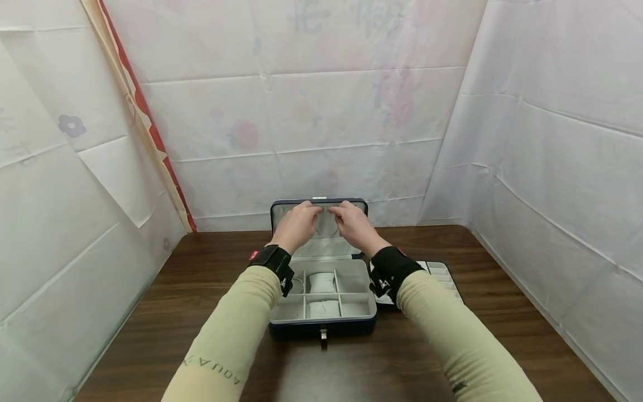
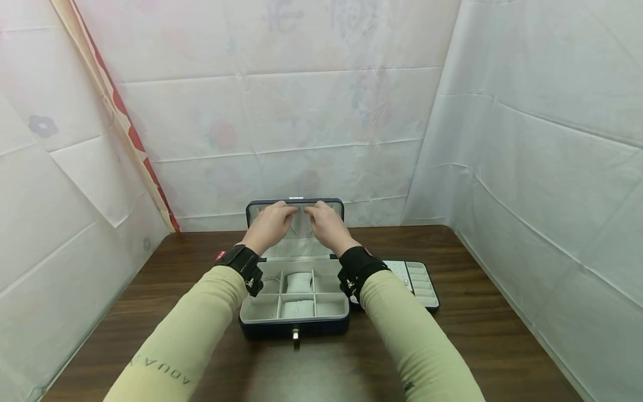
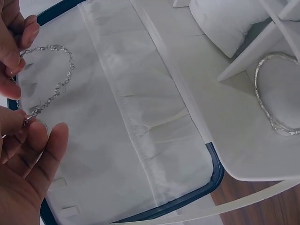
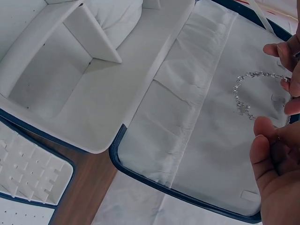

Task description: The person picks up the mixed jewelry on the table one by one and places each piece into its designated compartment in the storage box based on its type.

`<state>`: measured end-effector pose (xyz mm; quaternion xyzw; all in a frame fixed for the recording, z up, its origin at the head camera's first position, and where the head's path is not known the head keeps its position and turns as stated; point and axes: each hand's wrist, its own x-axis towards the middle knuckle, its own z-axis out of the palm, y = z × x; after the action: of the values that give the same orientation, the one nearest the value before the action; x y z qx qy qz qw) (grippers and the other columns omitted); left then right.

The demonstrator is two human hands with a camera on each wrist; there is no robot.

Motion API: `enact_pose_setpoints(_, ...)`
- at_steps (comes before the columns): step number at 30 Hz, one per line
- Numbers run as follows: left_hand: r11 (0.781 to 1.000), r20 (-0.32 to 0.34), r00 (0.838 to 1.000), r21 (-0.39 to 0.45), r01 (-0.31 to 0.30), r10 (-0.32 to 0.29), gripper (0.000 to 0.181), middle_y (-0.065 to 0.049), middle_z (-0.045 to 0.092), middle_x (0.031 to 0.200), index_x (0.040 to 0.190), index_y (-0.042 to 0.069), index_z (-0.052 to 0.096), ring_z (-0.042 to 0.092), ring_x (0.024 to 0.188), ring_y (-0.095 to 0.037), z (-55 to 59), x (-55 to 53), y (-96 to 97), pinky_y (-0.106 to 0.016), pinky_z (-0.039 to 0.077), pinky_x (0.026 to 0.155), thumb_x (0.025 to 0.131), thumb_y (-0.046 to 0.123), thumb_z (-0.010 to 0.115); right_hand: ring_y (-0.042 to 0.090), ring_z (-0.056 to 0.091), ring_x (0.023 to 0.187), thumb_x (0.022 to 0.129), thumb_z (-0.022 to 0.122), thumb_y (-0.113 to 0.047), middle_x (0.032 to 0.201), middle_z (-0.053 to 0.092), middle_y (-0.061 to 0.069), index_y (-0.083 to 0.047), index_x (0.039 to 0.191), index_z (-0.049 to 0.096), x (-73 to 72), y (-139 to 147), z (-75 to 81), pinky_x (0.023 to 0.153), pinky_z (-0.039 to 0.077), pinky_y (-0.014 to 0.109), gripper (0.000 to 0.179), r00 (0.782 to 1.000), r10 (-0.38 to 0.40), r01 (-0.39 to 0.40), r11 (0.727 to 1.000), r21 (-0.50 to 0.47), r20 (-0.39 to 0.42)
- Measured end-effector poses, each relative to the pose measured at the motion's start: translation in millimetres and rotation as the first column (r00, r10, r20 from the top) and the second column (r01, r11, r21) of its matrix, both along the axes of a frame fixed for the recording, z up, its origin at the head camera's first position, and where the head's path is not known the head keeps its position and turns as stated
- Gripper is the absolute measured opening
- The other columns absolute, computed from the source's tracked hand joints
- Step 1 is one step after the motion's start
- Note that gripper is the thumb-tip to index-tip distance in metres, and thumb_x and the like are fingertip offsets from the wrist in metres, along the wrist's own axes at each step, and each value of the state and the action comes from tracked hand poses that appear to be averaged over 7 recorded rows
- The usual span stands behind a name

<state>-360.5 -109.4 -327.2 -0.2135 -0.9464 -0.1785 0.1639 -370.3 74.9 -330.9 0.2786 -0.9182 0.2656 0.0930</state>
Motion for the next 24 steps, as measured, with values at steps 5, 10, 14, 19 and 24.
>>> enact_pose_setpoints(5,1.0,0.006,1.0,0.003,-0.022,0.022,0.029,-0.014,0.065,0.113,0.13,0.004,0.069,0.068,0.089,-0.027,1.3,-1.3,3.7,-0.038,0.056,0.073,0.105,0.006,0.054,0.017,0.057,0.076,0.108,0.047,-0.004,0.105,0.055,0.012,0.0,0.145,0.055,-1.1,-0.7,1.1,0.067,0.049,0.029,0.038,1.0,-0.004,0.004,1.0,0.007,0.019)
enact_pose_setpoints(10,0.999,0.016,0.999,-0.002,-0.044,0.044,0.029,-0.013,0.065,0.111,0.131,0.005,0.069,0.068,0.089,-0.026,2.4,-2.5,5.5,-0.037,0.056,0.071,0.106,0.008,0.054,0.016,0.056,0.075,0.108,0.047,-0.004,0.107,0.055,0.013,-0.001,0.148,0.051,-0.9,-1.9,2.8,0.068,0.047,0.03,0.04,0.997,-0.006,0.006,1.0,0.007,0.071)
enact_pose_setpoints(14,0.998,0.039,0.998,-0.023,-0.057,0.058,0.03,-0.013,0.065,0.111,0.132,0.006,0.069,0.067,0.085,-0.025,1.8,-2.7,6.2,-0.036,0.054,0.067,0.106,0.009,0.055,0.015,0.056,0.073,0.108,0.046,-0.003,0.107,0.055,0.013,-0.001,0.15,0.049,-2.2,-2.6,2.4,0.067,0.046,0.03,0.042,0.994,-0.01,0.009,1.0,0.012,0.109)
enact_pose_setpoints(19,0.998,0.061,0.996,-0.025,-0.063,0.064,0.031,-0.013,0.066,0.114,0.133,0.006,0.068,0.067,0.088,-0.027,0.1,-3.6,6.0,-0.037,0.054,0.068,0.106,0.01,0.054,0.015,0.057,0.071,0.108,0.046,-0.002,0.111,0.055,0.014,-0.001,0.15,0.048,-3.8,-3.6,1.1,0.066,0.046,0.03,0.042,0.989,-0.01,0.009,1.0,0.008,0.148)
enact_pose_setpoints(24,0.998,0.076,0.995,-0.017,-0.063,0.064,0.031,-0.014,0.066,0.115,0.133,0.007,0.068,0.068,0.088,-0.027,-2.1,-5.9,6.6,-0.037,0.054,0.068,0.106,0.011,0.054,0.015,0.059,0.071,0.108,0.046,-0.002,0.115,0.056,0.016,0.0,0.15,0.048,-4.3,-3.7,0.3,0.066,0.048,0.03,0.042,0.987,-0.01,0.009,1.0,0.007,0.162)
